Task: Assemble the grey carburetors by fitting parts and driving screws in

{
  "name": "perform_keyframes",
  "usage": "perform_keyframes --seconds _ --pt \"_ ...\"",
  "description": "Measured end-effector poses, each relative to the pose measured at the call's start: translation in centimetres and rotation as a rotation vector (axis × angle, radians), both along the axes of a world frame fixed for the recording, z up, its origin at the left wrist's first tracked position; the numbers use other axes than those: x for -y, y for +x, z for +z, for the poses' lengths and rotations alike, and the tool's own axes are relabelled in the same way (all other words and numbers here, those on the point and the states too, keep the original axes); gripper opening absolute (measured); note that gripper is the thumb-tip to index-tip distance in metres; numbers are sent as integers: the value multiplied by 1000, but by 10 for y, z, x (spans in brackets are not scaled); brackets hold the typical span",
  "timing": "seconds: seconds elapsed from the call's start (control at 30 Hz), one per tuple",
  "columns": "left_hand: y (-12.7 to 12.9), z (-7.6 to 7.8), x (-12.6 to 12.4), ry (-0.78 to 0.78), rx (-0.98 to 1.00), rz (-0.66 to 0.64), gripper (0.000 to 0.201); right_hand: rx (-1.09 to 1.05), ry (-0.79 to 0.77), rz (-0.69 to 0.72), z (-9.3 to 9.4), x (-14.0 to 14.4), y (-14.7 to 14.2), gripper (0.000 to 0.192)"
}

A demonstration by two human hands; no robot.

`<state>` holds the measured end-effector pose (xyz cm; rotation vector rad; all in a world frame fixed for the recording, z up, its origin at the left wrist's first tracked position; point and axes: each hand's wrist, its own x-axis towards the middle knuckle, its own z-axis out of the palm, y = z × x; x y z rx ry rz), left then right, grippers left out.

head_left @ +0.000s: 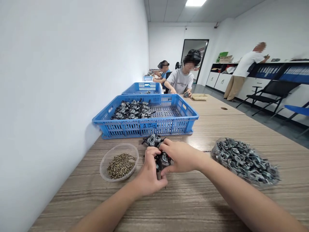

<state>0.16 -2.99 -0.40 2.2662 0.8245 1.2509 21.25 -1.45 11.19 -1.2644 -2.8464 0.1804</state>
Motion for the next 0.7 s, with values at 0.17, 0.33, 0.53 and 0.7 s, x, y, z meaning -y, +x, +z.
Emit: perform_keyframes --seconds 0.17,0.33,0.53,0.7 --pt "2 -2 4 1 -7 -62 92 -3 48 14 -2 -7 4 45" --pt "6 1 7 57 -13 1 69 31 -23 -20 5 -12 17 32" --pt "4 23 12 -31 -241 -52 29 40 -131 -157 8 -34 61 32" --pt "5 24 16 -32 -411 -168 13 84 -137 -393 3 -66 116 37"
